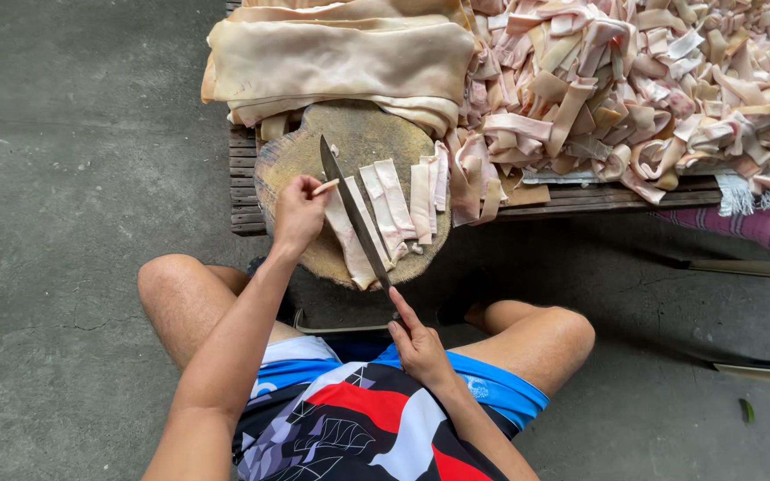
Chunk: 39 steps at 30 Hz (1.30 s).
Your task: The person sits cross-legged and uses a large knife to slice sheets of pale meat into thin strips on a round wooden cutting board. The person repeatedly cuts the meat, gathers the strips, and places them onto a pile on the table.
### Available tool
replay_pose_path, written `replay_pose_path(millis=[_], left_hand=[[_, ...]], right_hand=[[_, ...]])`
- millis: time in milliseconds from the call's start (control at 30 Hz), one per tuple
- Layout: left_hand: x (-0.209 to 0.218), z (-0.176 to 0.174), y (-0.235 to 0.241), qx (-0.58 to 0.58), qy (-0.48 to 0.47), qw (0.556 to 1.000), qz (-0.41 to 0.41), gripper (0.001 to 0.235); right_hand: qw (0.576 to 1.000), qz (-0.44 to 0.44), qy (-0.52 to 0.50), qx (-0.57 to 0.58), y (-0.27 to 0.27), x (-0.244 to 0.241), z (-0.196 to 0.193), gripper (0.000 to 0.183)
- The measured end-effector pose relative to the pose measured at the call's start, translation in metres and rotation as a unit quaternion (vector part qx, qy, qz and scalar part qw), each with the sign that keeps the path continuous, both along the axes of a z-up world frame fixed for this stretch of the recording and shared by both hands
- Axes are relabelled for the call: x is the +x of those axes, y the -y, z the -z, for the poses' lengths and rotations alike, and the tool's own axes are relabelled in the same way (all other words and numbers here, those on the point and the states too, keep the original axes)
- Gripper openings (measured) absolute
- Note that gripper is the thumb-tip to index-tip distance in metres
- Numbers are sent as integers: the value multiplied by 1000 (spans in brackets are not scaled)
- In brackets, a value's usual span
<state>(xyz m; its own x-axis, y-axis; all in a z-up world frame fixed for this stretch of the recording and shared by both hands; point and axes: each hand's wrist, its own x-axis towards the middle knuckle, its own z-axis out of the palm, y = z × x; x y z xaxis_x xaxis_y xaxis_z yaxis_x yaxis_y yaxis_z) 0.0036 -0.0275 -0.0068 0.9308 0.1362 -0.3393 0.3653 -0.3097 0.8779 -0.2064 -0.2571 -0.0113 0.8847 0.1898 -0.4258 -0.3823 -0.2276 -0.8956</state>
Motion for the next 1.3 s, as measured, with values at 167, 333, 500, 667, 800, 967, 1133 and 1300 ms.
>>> replay_pose_path(millis=[167, 333, 500, 667, 800, 967, 1133, 1300], left_hand=[[-43, -20, -1, -183, 79, 979, -44, 18], [-72, -29, -12, -151, 141, 978, 0, 18], [-75, -34, -12, -128, 137, 982, -13, 14], [-66, -50, -8, -187, 154, 969, -37, 11], [-67, -64, -6, -240, 176, 955, -22, 11], [-38, -63, 0, -58, 221, 928, 294, 39], [27, -49, 37, 416, 190, 590, 666, 138], [81, -41, 113, 440, 242, 419, 756, 164]], right_hand=[[999, 30, 7, 33, 6, -9, -7, 63], [972, 17, 233, 41, 29, -21, -42, 64], [954, -8, 299, -35, 26, -29, -14, 63], [975, -33, 169, -138, 12, -25, 22, 66], [997, 28, 45, -56, 21, -14, 16, 65], [970, 127, 20, 208, 46, -4, 26, 70], [938, 181, 73, 287, 91, -5, 44, 70], [918, 216, 123, 308, 107, -9, 51, 64]])
